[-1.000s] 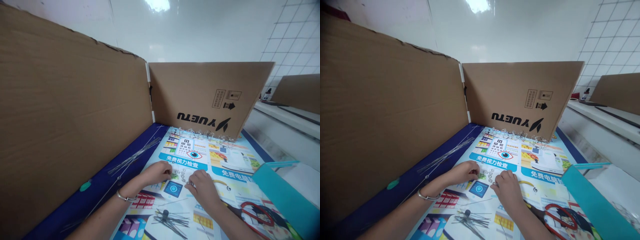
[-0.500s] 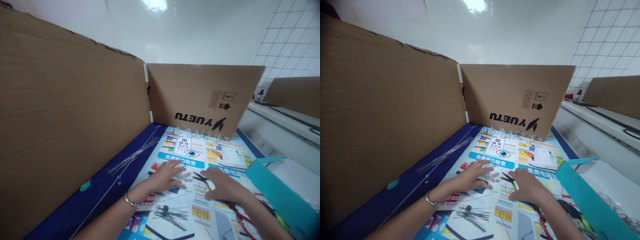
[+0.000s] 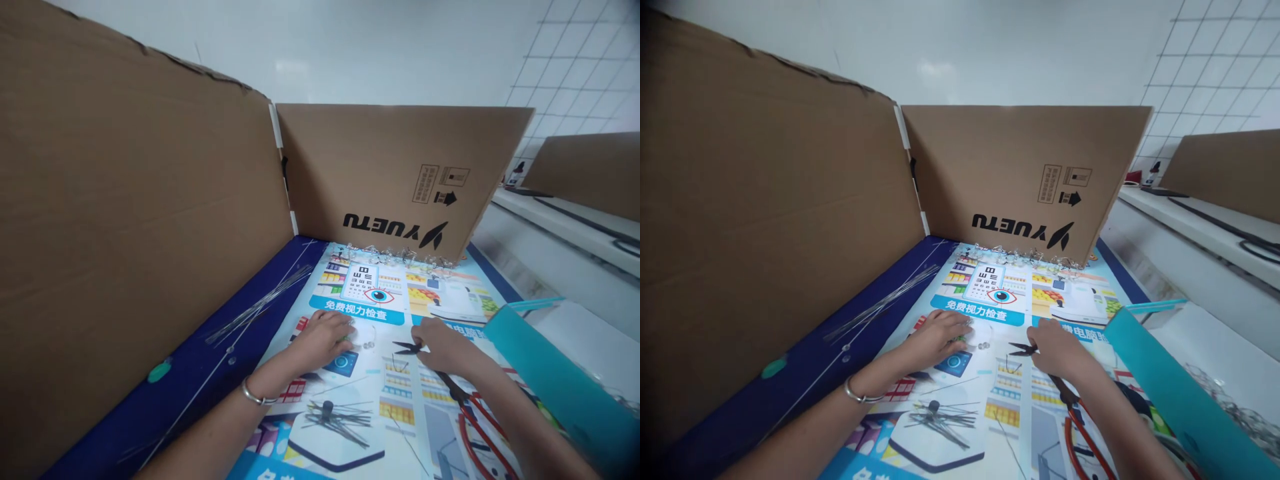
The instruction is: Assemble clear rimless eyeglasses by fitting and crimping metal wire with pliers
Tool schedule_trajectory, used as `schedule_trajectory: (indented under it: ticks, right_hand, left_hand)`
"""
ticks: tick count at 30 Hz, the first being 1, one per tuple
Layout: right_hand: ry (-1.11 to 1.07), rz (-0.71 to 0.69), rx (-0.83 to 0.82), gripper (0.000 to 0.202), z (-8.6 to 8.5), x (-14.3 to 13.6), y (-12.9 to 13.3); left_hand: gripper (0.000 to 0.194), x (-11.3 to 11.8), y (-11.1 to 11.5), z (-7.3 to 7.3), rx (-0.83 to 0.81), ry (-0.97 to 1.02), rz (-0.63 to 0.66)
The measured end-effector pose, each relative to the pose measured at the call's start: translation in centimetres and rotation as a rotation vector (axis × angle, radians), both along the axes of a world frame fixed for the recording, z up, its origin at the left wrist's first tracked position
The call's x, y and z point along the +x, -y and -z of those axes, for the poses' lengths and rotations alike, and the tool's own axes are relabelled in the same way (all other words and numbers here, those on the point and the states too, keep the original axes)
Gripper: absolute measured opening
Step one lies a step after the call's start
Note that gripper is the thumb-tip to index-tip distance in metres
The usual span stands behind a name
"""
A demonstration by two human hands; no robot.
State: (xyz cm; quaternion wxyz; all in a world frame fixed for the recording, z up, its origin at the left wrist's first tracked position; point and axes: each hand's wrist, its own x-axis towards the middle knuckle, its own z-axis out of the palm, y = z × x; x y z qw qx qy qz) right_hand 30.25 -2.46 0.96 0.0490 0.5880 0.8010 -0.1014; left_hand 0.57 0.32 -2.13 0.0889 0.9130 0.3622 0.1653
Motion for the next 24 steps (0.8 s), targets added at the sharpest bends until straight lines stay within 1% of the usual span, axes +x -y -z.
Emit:
schedule_trajectory:
  ticks: [2,4,6,8,12,13,14,15,16,19,22,24]
  right_hand:
    - [0.027,-0.009,0.005,0.018,0.2,-0.1,-0.1]
    - [0.067,-0.015,0.016,0.018,0.2,-0.3,-0.2]
    - [0.109,-0.021,0.029,0.020,0.2,-0.6,-0.2]
    - [0.133,-0.029,0.026,0.020,0.1,-0.9,-0.3]
    - [0.123,-0.008,0.022,0.021,0.2,-1.1,-0.5]
    - [0.118,-0.003,0.028,0.021,0.2,-1.1,-0.5]
    - [0.115,0.000,0.031,0.021,0.3,-1.1,-0.5]
    - [0.112,0.000,0.030,0.020,0.3,-1.1,-0.5]
    - [0.110,-0.001,0.028,0.020,0.4,-1.1,-0.5]
    - [0.115,0.000,0.021,0.022,0.5,-1.1,-0.4]
    - [0.130,0.004,0.031,0.025,0.6,-1.2,-0.4]
    - [0.144,0.009,0.034,0.027,0.7,-1.2,-0.3]
  left_hand:
    - [0.030,-0.1,-0.1,0.0,0.000,0.005,-0.004]
    - [0.030,-0.2,0.1,-0.6,0.002,0.004,-0.001]
    - [0.029,-0.3,0.4,-1.7,0.007,0.008,0.005]
    - [0.024,-0.4,0.9,-3.2,-0.039,0.005,0.055]
    - [0.018,-0.6,2.9,-5.9,-0.226,-0.145,0.266]
    - [0.017,-0.7,3.4,-6.4,-0.258,-0.186,0.288]
    - [0.020,-0.7,4.0,-6.7,-0.262,-0.220,0.268]
    - [0.025,-0.7,4.5,-6.9,-0.240,-0.252,0.222]
    - [0.029,-0.6,5.0,-7.0,-0.202,-0.292,0.168]
    - [0.023,-0.1,5.7,-6.5,-0.124,-0.414,0.068]
    - [0.015,0.8,5.8,-5.2,-0.073,-0.507,0.049]
    - [0.014,1.3,5.8,-4.4,-0.023,-0.531,0.046]
